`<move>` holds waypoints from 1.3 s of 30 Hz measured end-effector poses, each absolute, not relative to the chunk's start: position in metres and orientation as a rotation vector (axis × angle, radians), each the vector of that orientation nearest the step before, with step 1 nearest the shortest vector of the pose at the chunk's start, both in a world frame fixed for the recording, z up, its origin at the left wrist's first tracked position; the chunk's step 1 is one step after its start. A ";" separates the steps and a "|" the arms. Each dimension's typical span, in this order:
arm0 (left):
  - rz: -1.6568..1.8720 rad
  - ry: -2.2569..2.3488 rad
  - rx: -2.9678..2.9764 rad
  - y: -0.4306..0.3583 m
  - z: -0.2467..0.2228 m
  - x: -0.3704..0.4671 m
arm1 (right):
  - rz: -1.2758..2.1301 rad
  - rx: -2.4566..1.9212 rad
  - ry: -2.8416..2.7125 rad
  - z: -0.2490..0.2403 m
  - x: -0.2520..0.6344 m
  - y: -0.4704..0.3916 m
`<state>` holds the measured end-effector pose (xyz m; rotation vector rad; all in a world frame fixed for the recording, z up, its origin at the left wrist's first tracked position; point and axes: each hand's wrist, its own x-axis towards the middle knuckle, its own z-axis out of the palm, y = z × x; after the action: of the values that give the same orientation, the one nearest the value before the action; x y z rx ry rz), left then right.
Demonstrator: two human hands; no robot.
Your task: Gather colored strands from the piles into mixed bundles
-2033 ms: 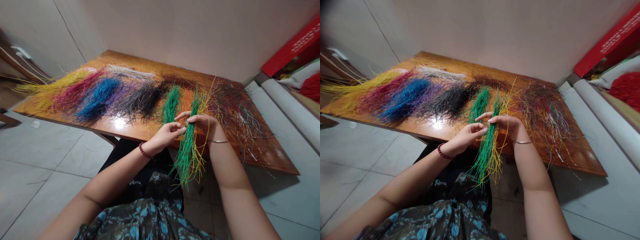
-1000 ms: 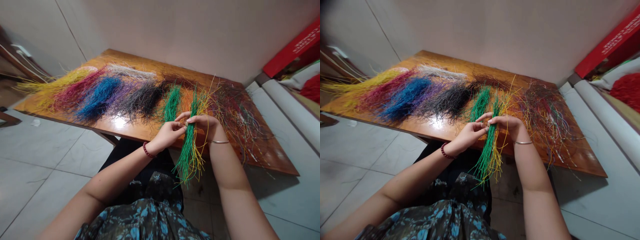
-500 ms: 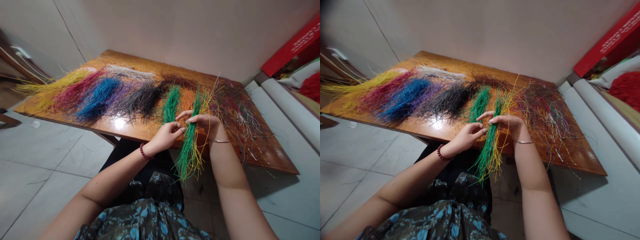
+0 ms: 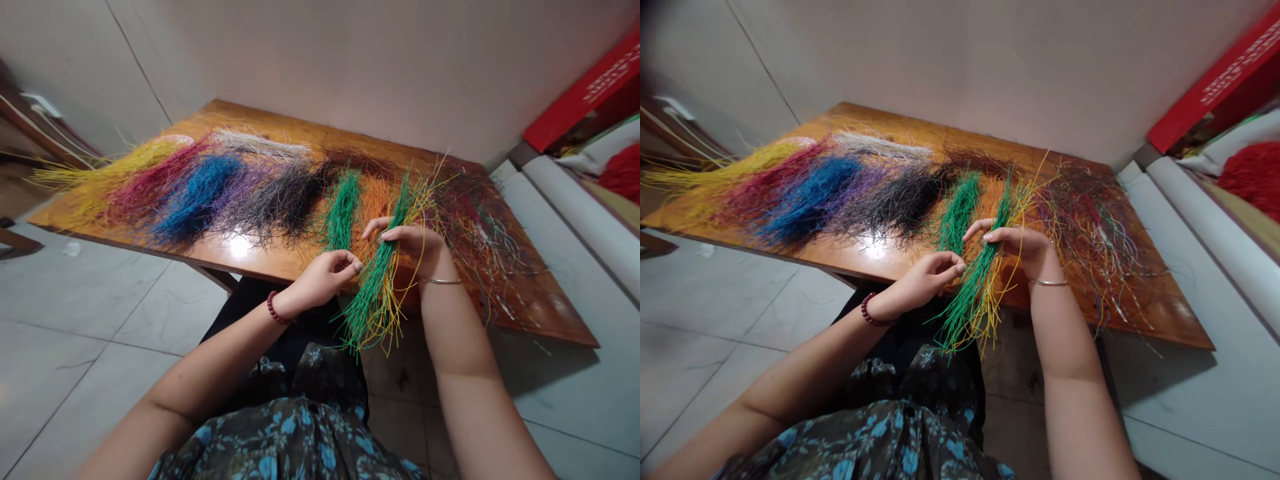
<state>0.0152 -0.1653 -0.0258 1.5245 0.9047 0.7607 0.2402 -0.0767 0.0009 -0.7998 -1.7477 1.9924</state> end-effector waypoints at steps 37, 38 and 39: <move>0.695 0.849 1.086 -0.173 -0.021 0.018 | 1.886 -0.784 -1.777 -0.003 0.240 -0.073; 0.709 0.846 1.088 -0.173 -0.022 0.017 | 1.890 -0.772 -1.786 -0.003 0.240 -0.072; 0.722 0.841 1.087 -0.173 -0.023 0.017 | 1.891 -0.764 -1.792 -0.003 0.241 -0.071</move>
<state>0.0170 -0.1726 -0.0227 1.0868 0.8414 0.7220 0.2406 -0.0713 -0.0033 -0.7642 -1.7920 1.8907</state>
